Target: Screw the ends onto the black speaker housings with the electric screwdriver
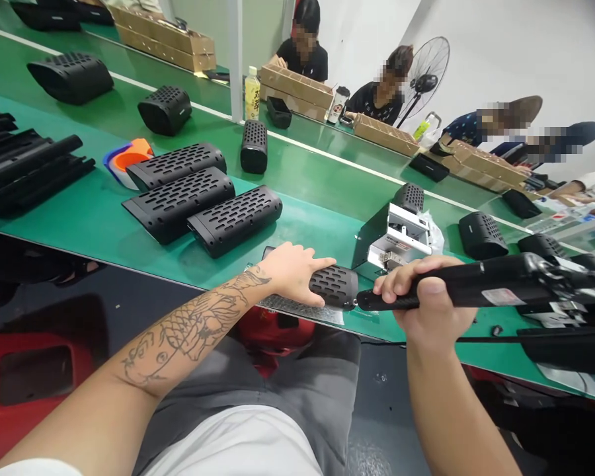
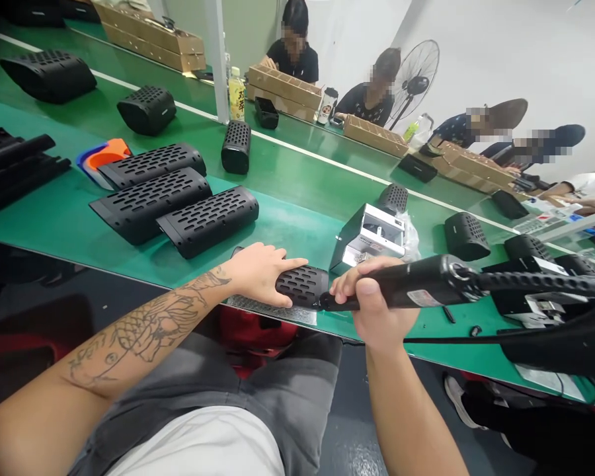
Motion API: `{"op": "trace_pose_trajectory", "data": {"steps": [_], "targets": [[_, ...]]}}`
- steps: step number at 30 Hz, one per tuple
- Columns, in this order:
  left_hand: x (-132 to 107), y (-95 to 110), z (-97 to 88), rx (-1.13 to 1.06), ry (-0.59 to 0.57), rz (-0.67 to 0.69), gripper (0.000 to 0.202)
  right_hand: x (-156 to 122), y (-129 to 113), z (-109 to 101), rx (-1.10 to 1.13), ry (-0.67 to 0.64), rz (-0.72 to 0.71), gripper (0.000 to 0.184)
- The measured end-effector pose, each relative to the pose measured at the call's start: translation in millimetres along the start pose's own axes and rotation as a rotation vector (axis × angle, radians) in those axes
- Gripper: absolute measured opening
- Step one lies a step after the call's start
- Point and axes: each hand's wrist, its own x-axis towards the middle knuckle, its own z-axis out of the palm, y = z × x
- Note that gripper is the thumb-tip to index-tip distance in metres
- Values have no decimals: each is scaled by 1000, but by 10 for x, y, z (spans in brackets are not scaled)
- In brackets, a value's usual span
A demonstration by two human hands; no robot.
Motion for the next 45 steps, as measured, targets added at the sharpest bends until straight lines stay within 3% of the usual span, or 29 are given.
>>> {"op": "trace_pose_trajectory", "data": {"steps": [4, 12, 22, 27, 30, 34, 37, 40, 45], "targets": [[12, 15, -51, 17, -38, -8, 108, -10, 107, 5, 30, -57, 40, 27], [39, 56, -218, 30, -200, -65, 110, -13, 77, 38, 67, -192, 127, 30], [39, 70, -243, 6, -212, -93, 109, -62, 128, 3, 73, -219, 142, 31], [13, 148, -187, 13, -207, -125, 110, 28, 47, -64, 20, -79, 101, 30], [-3, 244, -146, 10, -208, -168, 112, 304, 75, -267, -73, 151, -4, 26], [-5, 282, -149, -13, -208, -196, 106, 734, 353, -645, -308, 431, -131, 18], [-6, 187, -218, -42, -225, -220, 94, 850, 599, -839, -342, 440, -102, 26], [-22, 48, -303, -36, -217, -271, 88, 778, 687, -888, -301, 434, -82, 27], [-47, -73, -320, -95, -180, -306, 85, 561, 399, -703, -254, 423, -46, 25]]}}
